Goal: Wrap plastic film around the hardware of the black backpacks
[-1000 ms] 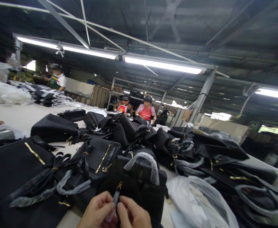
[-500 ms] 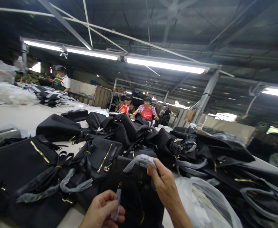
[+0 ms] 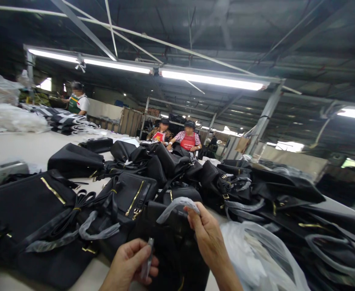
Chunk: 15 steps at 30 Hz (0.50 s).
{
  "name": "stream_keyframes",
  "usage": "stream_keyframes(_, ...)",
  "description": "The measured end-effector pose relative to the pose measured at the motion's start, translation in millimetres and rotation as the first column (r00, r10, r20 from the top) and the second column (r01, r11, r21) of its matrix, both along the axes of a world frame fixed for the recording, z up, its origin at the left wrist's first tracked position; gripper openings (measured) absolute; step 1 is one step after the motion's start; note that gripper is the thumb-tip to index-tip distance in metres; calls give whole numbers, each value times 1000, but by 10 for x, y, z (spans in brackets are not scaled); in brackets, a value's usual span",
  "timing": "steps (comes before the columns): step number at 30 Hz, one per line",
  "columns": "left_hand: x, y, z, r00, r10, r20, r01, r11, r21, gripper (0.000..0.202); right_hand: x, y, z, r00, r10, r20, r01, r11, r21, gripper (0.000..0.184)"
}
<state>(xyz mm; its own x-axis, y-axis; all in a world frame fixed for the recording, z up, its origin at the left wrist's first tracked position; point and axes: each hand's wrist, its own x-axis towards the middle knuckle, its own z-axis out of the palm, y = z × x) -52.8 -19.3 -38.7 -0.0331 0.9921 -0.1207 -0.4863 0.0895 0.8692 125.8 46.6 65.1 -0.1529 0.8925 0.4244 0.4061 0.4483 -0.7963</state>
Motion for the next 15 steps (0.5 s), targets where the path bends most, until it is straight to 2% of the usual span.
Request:
stream_keyframes(6,-16,-54,-7,998,-57,1,57,998,-14,58,36,-57,-20,1000,17,-11,-17,1000,2,54)
stream_keyframes(10,-43,-108,-44,992,-111,59,112,993,-19,60,69,-84,-29,1000,20,-8,-20,1000,-6,51)
stream_keyframes(15,-89,-109,-163,986,-168,-1,168,986,-19,59,121,-154,-71,999,29,14,-29,1000,-11,47)
